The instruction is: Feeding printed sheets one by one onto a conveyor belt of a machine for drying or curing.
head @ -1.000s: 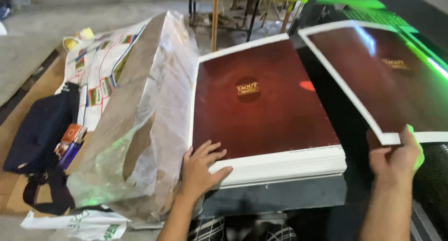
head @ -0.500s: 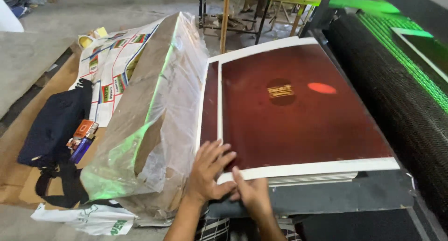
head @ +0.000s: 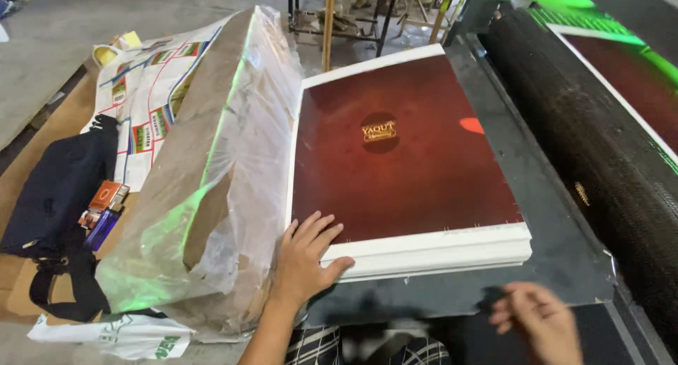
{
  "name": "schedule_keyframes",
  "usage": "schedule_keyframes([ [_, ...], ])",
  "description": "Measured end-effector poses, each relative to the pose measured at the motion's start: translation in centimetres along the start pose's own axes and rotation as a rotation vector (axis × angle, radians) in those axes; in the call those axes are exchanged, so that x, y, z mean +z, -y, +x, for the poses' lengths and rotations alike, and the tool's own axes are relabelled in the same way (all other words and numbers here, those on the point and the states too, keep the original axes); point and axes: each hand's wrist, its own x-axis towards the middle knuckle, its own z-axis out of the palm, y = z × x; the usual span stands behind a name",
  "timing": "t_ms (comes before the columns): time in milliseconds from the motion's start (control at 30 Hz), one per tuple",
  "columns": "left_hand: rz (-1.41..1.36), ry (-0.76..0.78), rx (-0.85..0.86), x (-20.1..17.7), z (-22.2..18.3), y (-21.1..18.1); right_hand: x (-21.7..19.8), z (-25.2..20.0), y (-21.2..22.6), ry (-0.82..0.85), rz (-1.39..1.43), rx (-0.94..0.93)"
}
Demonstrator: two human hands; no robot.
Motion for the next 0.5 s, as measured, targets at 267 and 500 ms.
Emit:
schedule_keyframes([
  [267,-0.071,0.022,-0.081,0.4,0.4,0.3,-0.7,1.6,4.3,-0.368,0.265,-0.376],
  [500,-0.178,0.059,-0.283,0.5,0.5,0.2,-0.5,4.7,5.9,-0.395,0.314,-0.461],
])
